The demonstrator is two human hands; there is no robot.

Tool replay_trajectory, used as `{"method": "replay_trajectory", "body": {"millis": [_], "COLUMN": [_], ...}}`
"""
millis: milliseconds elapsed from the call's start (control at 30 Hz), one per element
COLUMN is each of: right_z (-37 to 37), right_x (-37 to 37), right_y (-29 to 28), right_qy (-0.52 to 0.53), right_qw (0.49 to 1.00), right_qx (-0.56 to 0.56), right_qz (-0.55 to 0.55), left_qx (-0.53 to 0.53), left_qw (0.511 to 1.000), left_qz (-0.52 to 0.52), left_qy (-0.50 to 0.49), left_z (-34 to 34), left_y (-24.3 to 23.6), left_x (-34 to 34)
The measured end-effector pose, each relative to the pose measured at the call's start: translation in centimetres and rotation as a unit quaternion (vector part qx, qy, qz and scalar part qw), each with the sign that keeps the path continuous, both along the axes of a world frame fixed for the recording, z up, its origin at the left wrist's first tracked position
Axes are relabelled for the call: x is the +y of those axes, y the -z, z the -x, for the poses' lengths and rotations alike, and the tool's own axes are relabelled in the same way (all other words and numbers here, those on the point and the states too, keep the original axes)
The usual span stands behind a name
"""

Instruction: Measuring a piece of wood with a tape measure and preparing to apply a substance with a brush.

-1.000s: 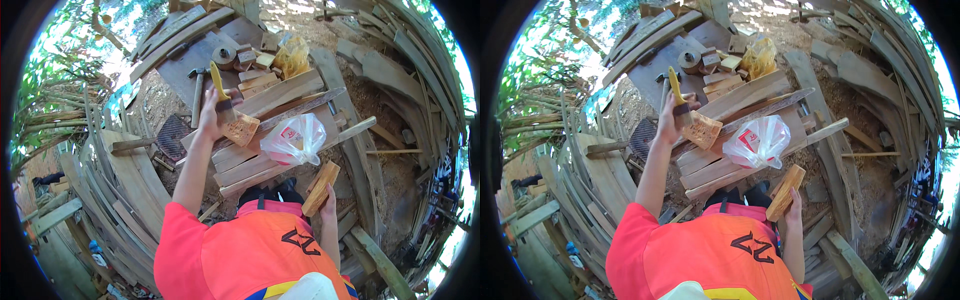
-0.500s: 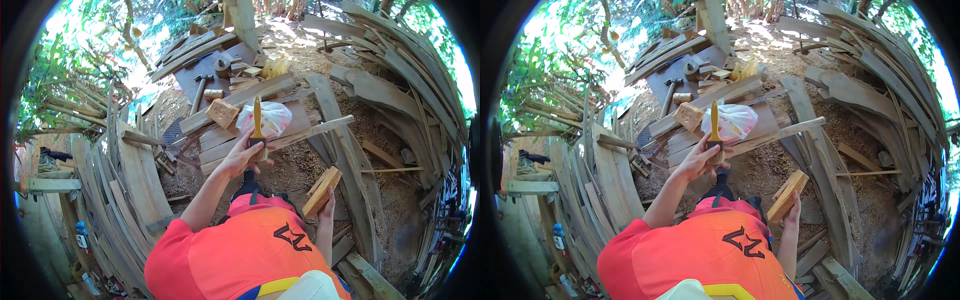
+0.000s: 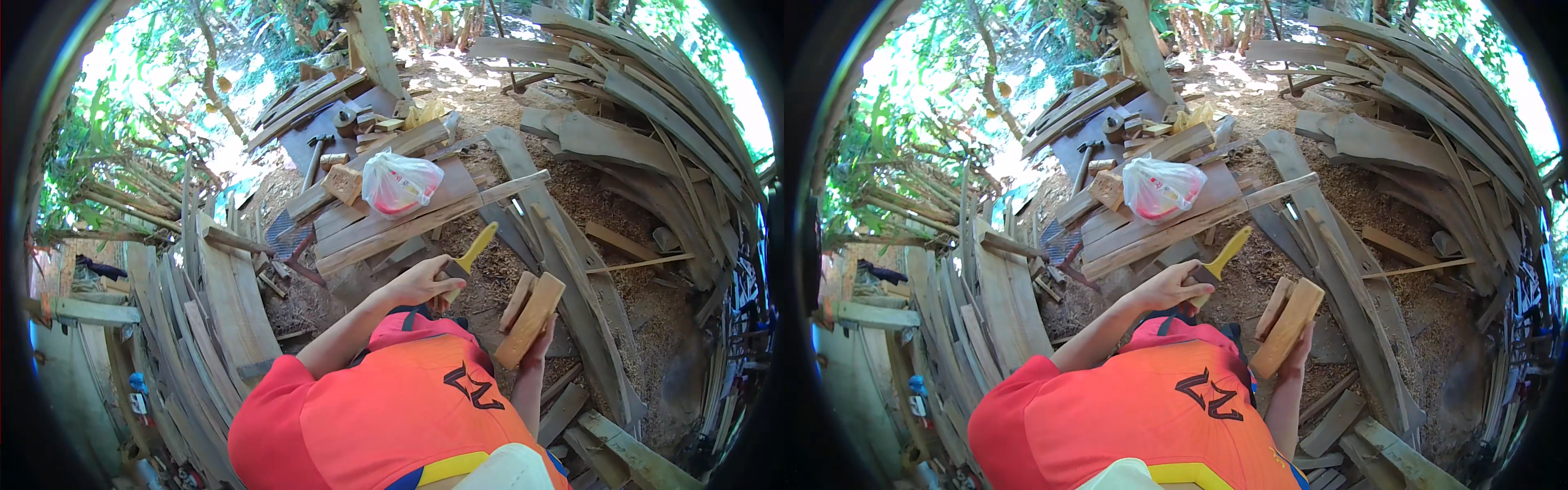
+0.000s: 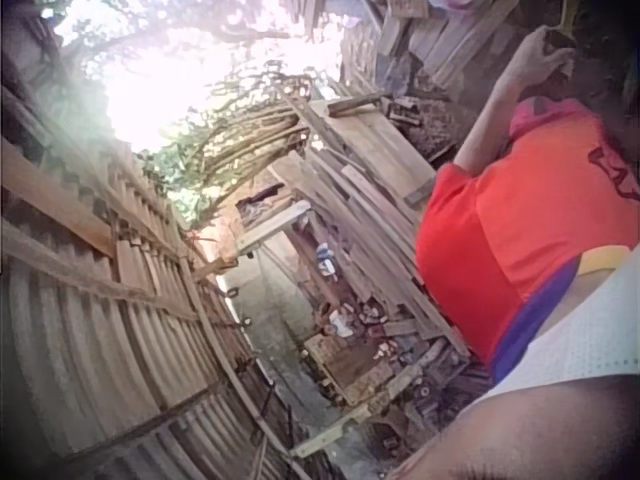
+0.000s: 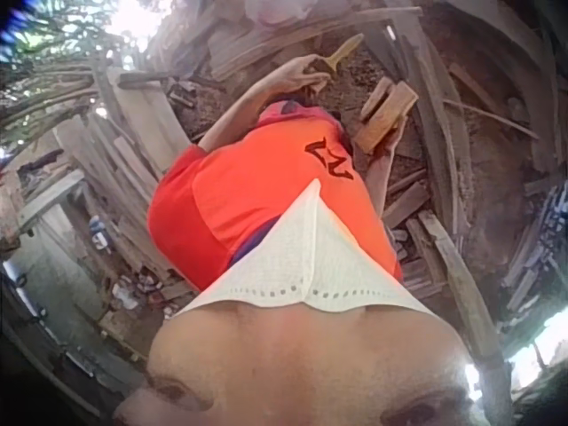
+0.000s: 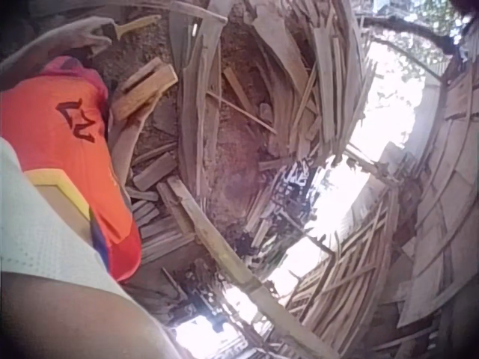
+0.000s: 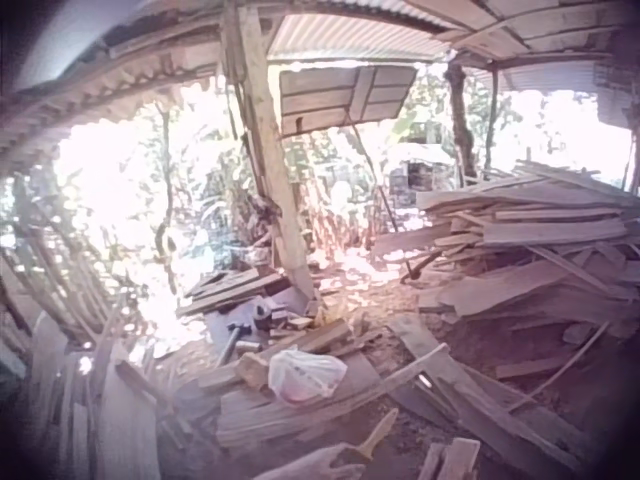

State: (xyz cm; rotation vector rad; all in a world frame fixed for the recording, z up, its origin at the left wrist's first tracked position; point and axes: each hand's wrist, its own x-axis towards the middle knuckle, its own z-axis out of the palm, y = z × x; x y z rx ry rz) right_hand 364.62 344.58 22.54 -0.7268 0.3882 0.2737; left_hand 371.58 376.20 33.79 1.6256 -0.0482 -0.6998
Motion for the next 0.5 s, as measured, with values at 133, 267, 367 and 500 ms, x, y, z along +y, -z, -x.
{"method": "replay_trajectory", "body": {"millis": [133, 267, 367, 500], "right_z": [-0.2, -0.4, -0.4, -1.4], "right_x": [0.3, 1.4, 2.5, 4.4], "right_y": [-2.5, -4.1, -4.6, -4.8], "right_qy": [-0.058, -0.077, -0.104, -0.149], "right_qw": [0.982, 0.965, 0.955, 0.943], "right_qx": [-0.154, -0.213, -0.228, -0.234], "right_qz": [-0.095, -0.133, -0.158, -0.184], "left_qx": [-0.031, -0.016, -0.003, 0.030], "left_qw": [0.997, 0.995, 0.996, 0.997], "left_qz": [-0.042, -0.081, -0.081, -0.047], "left_qy": [0.052, 0.052, 0.031, 0.045], "left_z": [0.9, 1.6, 2.0, 2.6], "left_y": [-0.5, -0.7, -0.7, -0.7], "left_x": [-1.5, -2.1, -2.0, -1.2]}}
